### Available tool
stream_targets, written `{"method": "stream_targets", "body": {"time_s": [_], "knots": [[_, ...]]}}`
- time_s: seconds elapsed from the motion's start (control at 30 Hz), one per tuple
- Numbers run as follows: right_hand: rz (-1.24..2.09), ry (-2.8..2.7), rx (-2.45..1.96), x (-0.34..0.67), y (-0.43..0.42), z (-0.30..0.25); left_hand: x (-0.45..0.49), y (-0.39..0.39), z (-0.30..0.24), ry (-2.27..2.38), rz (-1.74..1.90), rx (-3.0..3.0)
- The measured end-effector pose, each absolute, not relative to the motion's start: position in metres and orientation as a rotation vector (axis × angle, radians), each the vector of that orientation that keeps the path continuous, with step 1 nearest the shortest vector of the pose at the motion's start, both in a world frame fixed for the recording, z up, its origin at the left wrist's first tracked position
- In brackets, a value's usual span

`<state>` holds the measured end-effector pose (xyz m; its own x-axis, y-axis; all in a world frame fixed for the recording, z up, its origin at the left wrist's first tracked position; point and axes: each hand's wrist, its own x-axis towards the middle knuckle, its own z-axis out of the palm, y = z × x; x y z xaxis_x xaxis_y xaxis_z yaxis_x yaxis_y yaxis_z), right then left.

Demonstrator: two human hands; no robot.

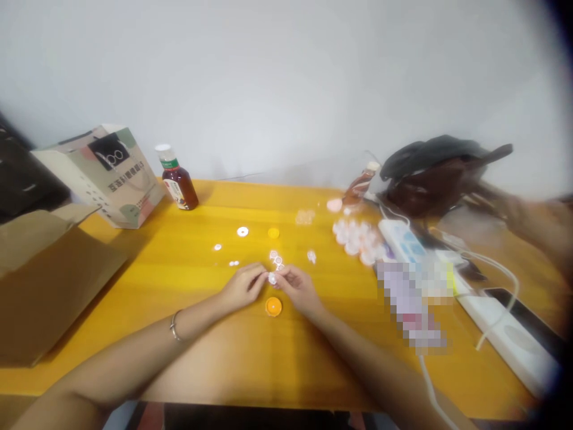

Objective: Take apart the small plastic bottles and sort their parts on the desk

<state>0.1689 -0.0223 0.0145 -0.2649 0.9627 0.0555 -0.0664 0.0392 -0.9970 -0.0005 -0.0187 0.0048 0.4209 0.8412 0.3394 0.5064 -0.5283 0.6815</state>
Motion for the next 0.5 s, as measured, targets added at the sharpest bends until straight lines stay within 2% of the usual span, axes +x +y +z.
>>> {"method": "stream_targets", "body": {"time_s": [0.5], "knots": [[1.440,-1.398,-0.947,0.1713,-0.0172,0.0109,-0.0037,-0.0092,0.0039,0.981,0.901,1.896]]}}
